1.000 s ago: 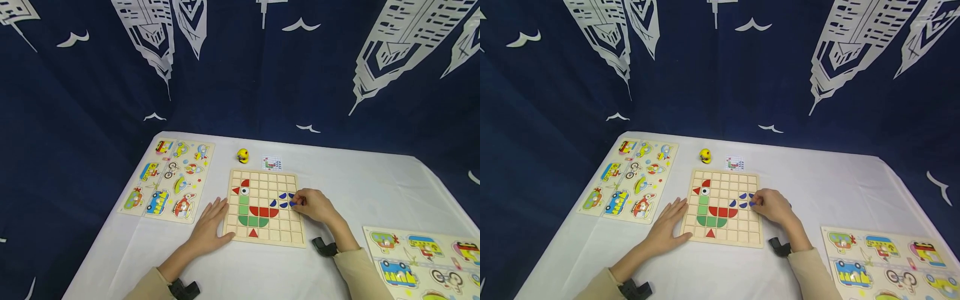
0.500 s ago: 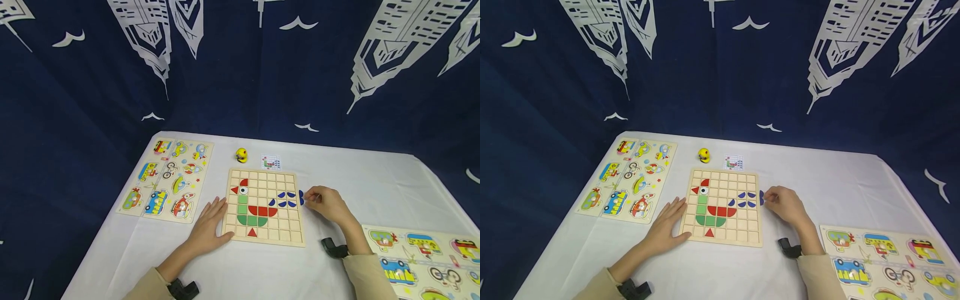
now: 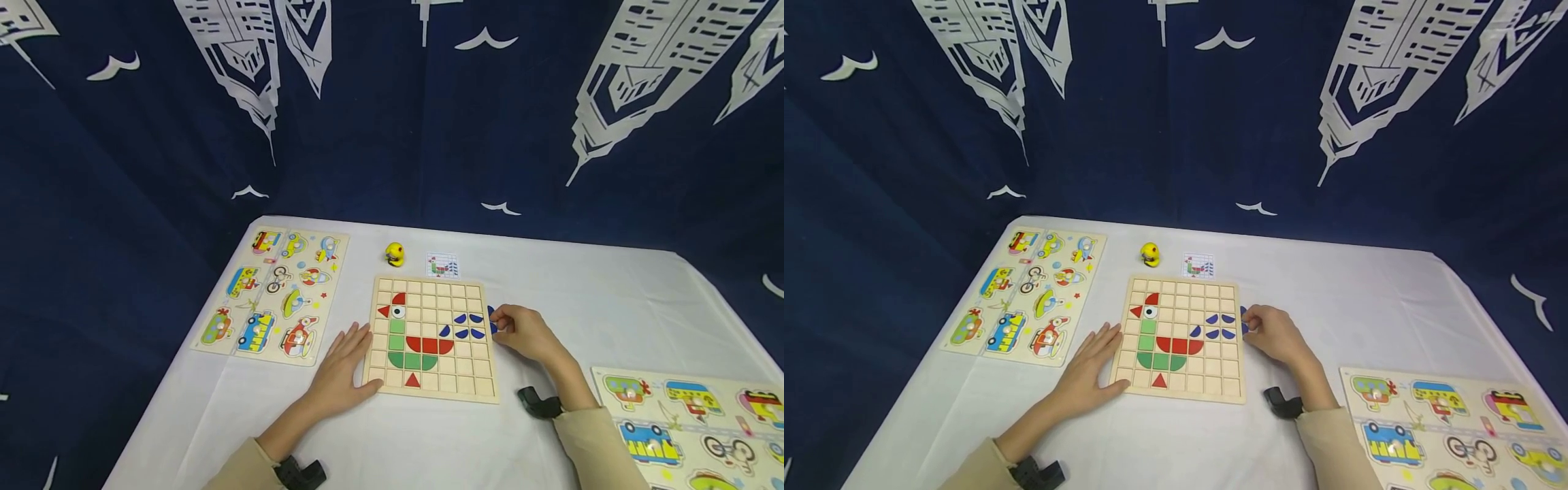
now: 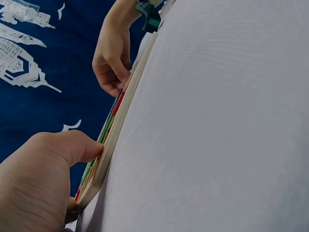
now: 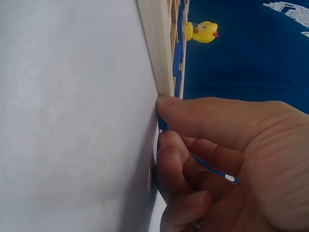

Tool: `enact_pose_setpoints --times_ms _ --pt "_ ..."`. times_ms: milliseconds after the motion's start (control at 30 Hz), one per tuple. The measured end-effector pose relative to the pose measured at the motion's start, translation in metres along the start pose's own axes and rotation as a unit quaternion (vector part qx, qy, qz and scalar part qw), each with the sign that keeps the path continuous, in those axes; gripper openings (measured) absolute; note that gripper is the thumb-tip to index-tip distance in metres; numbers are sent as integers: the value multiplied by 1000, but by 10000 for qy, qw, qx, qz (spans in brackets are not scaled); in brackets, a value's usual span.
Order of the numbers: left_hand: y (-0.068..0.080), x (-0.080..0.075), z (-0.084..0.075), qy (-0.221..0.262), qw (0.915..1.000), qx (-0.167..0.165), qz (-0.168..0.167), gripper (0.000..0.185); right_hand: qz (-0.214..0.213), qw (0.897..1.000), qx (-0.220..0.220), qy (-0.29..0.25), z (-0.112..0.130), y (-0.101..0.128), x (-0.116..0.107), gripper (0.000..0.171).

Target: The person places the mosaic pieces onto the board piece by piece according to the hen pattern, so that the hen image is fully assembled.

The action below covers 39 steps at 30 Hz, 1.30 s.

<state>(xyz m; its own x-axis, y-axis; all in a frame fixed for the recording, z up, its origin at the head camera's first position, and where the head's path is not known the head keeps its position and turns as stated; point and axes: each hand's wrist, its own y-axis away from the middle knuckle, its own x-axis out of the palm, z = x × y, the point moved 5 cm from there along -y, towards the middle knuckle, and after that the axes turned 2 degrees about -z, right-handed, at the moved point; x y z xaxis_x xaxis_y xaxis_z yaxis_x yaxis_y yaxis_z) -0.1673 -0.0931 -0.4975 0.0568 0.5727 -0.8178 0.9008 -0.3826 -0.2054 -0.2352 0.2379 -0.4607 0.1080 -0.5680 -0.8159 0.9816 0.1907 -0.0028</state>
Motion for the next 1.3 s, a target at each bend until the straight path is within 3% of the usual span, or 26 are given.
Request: enact_pose_setpoints --times_ms 300,567,1300 --pt "0 0 -1 28 10000 -6 4 84 -194 9996 -182 -4 2 5 -1 18" --pt "0 1 0 48 9999 -61 80 84 -258 9995 51 192 -6 9 -4 19" --pt "0 0 -1 78 9999 -81 66 84 -423 9991 -72 -52 -10 18 -4 18"
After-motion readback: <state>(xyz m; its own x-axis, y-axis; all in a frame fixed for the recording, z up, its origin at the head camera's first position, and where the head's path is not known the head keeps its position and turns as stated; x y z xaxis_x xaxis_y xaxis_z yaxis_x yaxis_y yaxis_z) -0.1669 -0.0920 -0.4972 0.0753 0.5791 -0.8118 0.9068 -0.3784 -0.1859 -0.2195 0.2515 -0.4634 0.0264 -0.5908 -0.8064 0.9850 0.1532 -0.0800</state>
